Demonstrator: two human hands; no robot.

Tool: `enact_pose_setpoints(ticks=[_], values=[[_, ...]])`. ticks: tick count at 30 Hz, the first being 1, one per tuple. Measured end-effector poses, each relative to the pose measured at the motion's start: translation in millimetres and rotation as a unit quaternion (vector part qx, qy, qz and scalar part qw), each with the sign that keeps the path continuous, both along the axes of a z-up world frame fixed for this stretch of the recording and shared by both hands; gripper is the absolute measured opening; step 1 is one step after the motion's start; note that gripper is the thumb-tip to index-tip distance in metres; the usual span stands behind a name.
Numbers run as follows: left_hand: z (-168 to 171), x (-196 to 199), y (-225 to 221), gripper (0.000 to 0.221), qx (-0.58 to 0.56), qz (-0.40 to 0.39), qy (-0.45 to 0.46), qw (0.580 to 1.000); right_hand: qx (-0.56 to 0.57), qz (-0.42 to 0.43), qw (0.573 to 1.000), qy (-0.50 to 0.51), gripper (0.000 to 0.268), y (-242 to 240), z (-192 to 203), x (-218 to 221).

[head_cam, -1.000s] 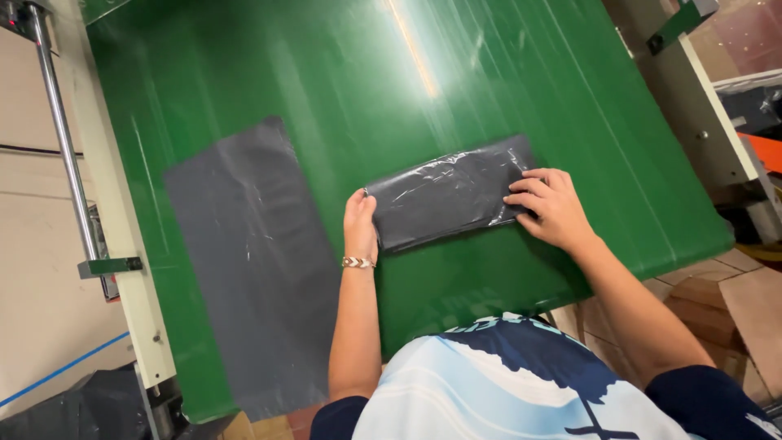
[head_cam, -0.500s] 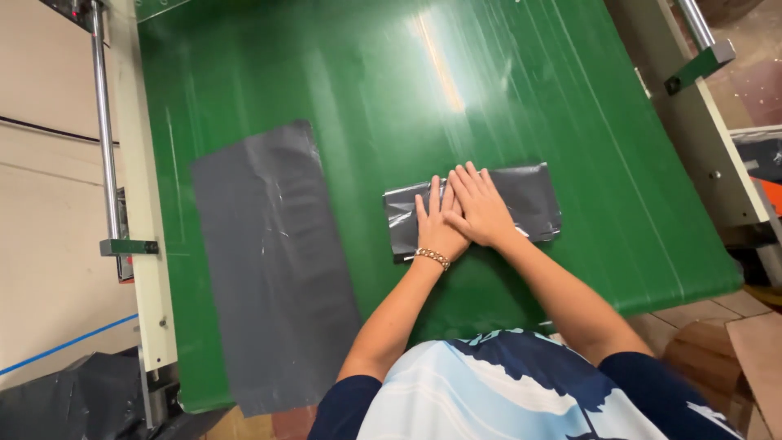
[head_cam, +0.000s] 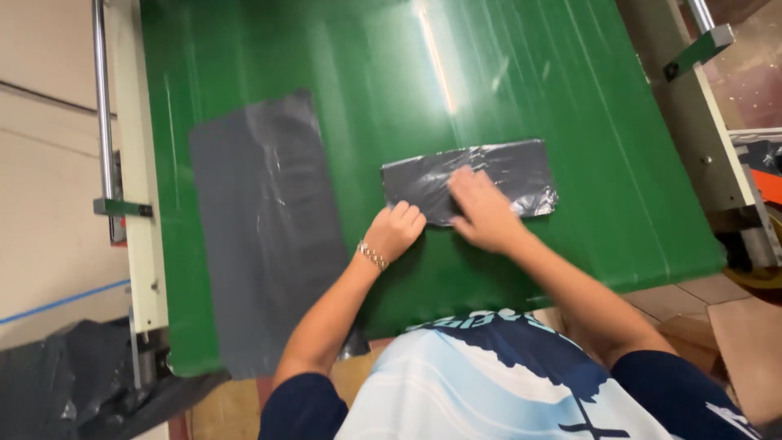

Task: Picking up plastic bags from a conveyor belt, folding them into rectangles, and stacking them in a crate.

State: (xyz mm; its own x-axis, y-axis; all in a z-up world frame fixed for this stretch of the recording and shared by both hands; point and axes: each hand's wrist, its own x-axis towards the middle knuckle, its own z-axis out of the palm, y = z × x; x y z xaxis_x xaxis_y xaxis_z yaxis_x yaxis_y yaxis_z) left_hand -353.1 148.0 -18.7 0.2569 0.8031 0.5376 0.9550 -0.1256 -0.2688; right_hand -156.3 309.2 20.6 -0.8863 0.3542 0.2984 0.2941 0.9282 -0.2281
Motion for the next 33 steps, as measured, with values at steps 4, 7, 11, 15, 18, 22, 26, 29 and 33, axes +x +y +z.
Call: enact_pose_setpoints(ticks=[4, 7, 11, 15, 18, 22, 26, 29, 33], values=[[-9.8, 10.6, 14.9, 0.019, -0.077, -0.064, -0.081, 0.992, -0.014, 0.048, 0.999, -0.007, 0.083, -54.7, -29.7, 9.9], [50.4, 41.6, 20.9, 0.017, -0.266, -0.115, -0.237, 0.927, -0.038, 0.04, 0.996, 0.07, 0.058, -71.1, -43.1, 36.0], [83.1, 48.2, 55.2, 0.03, -0.449, -0.017, -0.553, 0.702, -0.317, -0.021, 0.934, 0.163, 0.036, -68.5, -49.2, 81.5], [36.7, 18.8, 85.2, 0.079, -0.435, 0.089, -0.739, 0.507, -0.549, -0.21, 0.783, 0.205, 0.012, -47.0, -56.9, 92.2], [18.6, 23.4, 96.4, 0.068, -0.343, 0.171, -0.75, 0.54, -0.692, -0.329, 0.563, 0.31, 0.013, -30.9, -57.1, 81.4], [16.5, 50.9, 99.8, 0.037, -0.244, 0.18, -0.473, 0.827, -0.798, -0.255, 0.42, 0.349, 0.018, -11.1, -63.1, 94.8], [-5.9, 72.1, 100.1, 0.035, -0.074, 0.235, -0.414, 0.876, -0.806, -0.224, 0.484, 0.255, 0.014, -5.8, -49.9, 120.1], [-10.2, 81.0, 84.2, 0.043, -0.007, 0.276, -0.34, 0.899, -0.714, -0.216, 0.625, 0.232, 0.03, -36.4, 27.0, 136.4], [7.1, 71.5, -16.3, 0.048, -0.005, 0.332, -0.343, 0.879, -0.532, -0.155, 0.8, 0.231, 0.028, -54.2, -4.8, 144.1]])
